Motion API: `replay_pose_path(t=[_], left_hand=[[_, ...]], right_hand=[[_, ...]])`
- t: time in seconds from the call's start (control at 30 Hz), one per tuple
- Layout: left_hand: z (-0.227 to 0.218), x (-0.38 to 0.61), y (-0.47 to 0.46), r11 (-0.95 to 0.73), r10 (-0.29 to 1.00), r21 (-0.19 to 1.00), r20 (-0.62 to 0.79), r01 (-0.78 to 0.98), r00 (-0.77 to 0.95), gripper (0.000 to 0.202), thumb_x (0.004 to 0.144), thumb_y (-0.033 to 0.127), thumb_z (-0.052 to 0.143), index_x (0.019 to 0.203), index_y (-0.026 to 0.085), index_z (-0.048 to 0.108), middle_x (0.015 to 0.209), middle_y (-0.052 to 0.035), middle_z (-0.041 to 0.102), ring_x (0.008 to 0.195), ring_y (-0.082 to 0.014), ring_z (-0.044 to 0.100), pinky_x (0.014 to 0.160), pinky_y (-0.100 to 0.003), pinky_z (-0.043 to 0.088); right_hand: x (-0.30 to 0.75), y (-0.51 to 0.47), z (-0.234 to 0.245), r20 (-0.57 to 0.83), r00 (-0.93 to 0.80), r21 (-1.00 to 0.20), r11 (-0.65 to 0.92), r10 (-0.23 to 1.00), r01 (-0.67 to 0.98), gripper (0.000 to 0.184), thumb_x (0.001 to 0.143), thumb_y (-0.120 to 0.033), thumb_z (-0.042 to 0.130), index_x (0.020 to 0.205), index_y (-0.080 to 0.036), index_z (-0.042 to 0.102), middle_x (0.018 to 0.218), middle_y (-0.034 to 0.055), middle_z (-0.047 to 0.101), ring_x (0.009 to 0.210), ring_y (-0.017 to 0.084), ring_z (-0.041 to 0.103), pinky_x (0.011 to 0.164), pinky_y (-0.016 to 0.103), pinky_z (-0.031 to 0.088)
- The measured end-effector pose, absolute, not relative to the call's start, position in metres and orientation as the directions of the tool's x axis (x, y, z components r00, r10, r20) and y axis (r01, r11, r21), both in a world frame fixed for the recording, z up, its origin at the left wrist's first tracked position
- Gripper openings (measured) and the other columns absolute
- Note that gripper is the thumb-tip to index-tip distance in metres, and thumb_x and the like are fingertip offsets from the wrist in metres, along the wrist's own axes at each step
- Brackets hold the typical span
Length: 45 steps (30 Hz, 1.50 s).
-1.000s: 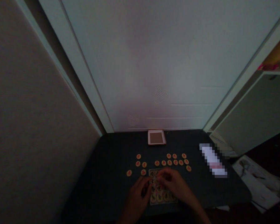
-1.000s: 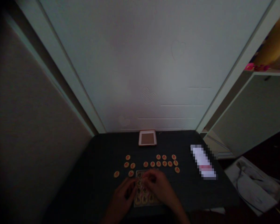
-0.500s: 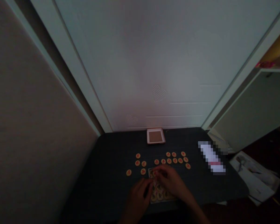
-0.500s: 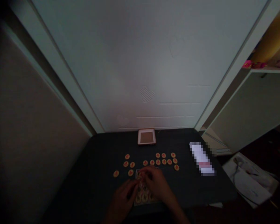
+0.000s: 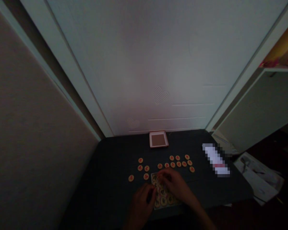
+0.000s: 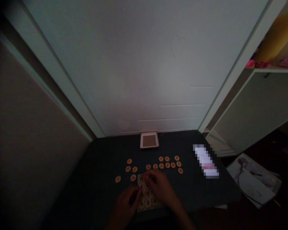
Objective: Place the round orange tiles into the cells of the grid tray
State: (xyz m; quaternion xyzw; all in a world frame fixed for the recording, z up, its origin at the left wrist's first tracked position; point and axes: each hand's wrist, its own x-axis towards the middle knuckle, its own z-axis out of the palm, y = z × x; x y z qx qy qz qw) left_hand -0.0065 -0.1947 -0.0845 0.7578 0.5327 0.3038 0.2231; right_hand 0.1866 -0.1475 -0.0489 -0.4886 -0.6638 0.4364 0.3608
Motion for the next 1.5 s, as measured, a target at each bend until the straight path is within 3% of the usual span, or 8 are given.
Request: replay_pose_path(t=[0.13,0.3,0.6,0.97,1.2,1.5], left_hand=[[-0.088,-0.007,-0.194,-0.323,0.946,0.678,0.221,0.661,0.235,0.013,0.099,0.03,0.051,0.098,0.026,0.063,0.085,0.0,0.07,0.076,-0.0171,0.068,0.071,-0.027,0.053],[-0.086,-0.007,-0.194,-0.323,0.946,0.682,0.228,0.656,0.229,0.016,0.1,0.031,0.048,0.099,0.026,0.063,0.086,-0.0012,0.07,0.078,-0.0175,0.069,0.072,-0.027,0.054],[-0.083,-0.006,-0.193,-0.322,0.947,0.67,0.229,0.669,0.227,0.018,0.099,0.032,0.047,0.096,0.025,0.064,0.082,-0.0018,0.069,0.075,-0.0178,0.068,0.072,-0.028,0.054],[-0.082,-0.006,-0.193,-0.354,0.935,0.663,0.275,0.66,0.224,0.014,0.097,0.027,0.051,0.096,0.025,0.065,0.085,-0.0006,0.071,0.076,-0.0171,0.069,0.072,-0.027,0.055],[-0.083,-0.005,-0.195,-0.328,0.944,0.664,0.251,0.672,0.213,0.014,0.098,0.028,0.05,0.097,0.025,0.064,0.084,-0.0006,0.07,0.076,-0.0171,0.068,0.072,-0.027,0.054],[-0.078,-0.005,-0.194,-0.313,0.95,0.684,0.226,0.659,0.217,0.017,0.099,0.032,0.049,0.098,0.024,0.064,0.087,-0.0016,0.068,0.078,-0.0169,0.067,0.074,-0.028,0.054]], right_hand=[[0.183,-0.146,-0.048,0.04,-0.265,-0.93,0.133,0.963,0.342,0.02,0.092,-0.028,0.058,0.103,-0.024,0.074,0.097,0.0034,0.075,0.091,0.019,0.069,0.082,0.029,0.051],[0.174,-0.145,-0.052,-0.011,-0.211,-0.938,0.063,0.977,0.341,0.017,0.089,-0.029,0.063,0.099,-0.022,0.074,0.09,0.0028,0.076,0.082,0.019,0.07,0.075,0.027,0.052],[0.165,-0.145,-0.054,0.021,-0.176,-0.907,0.093,0.984,0.411,0.013,0.087,-0.023,0.063,0.092,-0.021,0.075,0.086,0.0019,0.075,0.079,0.017,0.069,0.073,0.026,0.051],[0.155,-0.155,-0.063,0.176,-0.087,-0.791,0.193,0.981,0.581,0.011,0.087,-0.013,0.063,0.088,-0.022,0.07,0.087,0.0033,0.071,0.085,0.019,0.065,0.079,0.03,0.049],[0.167,-0.165,-0.055,0.242,-0.215,-0.742,0.324,0.946,0.587,0.024,0.092,-0.008,0.053,0.104,-0.022,0.069,0.1,0.0065,0.069,0.094,0.02,0.065,0.087,0.032,0.052],[0.179,-0.178,-0.054,0.316,-0.4,-0.545,0.51,0.86,0.666,0.045,0.087,-0.006,0.061,0.128,-0.025,0.062,0.118,0.0073,0.069,0.11,0.025,0.059,0.098,0.043,0.051]])
